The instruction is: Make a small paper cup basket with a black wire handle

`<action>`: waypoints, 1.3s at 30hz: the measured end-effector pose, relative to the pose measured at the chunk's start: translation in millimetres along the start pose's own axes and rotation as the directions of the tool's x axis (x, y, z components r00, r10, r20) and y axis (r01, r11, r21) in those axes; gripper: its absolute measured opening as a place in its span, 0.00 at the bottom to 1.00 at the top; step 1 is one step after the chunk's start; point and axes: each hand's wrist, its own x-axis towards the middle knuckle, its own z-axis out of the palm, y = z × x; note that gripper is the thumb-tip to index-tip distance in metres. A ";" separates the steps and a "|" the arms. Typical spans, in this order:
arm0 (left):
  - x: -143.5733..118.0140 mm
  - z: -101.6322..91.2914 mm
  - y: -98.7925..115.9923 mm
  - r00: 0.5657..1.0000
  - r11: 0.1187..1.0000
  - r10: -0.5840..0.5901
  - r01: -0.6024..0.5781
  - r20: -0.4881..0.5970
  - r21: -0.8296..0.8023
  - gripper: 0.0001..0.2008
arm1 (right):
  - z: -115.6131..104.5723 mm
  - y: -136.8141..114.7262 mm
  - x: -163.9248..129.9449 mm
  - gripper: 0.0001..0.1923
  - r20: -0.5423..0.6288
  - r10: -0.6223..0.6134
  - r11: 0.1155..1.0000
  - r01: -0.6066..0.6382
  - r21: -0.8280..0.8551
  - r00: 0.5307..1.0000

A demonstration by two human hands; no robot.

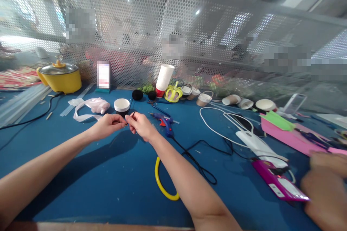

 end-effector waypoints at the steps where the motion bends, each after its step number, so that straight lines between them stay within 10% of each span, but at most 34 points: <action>1: -0.4 0.5 0.3 1.000 1.000 0.009 -0.008 -0.011 0.029 0.07 | 0.0 0.3 0.1 0.20 -0.009 -0.004 1.000 0.004 -0.008 1.000; 16: -8.1 8.0 9.8 0.981 0.981 0.047 -0.010 -0.189 0.193 0.06 | 6.6 -3.2 -2.2 0.18 -0.125 -0.038 0.993 0.024 -0.116 0.991; 24: 0.3 3.3 -0.5 0.990 0.954 -0.135 0.123 -0.027 -0.273 0.10 | 4.3 -3.3 0.6 0.17 0.034 -0.048 0.989 0.043 0.144 0.998; 39: -0.3 -5.0 1.1 0.983 0.945 -0.146 0.171 0.109 -0.280 0.07 | 4.4 2.9 2.2 0.17 -0.092 -0.040 0.995 0.031 -0.094 0.995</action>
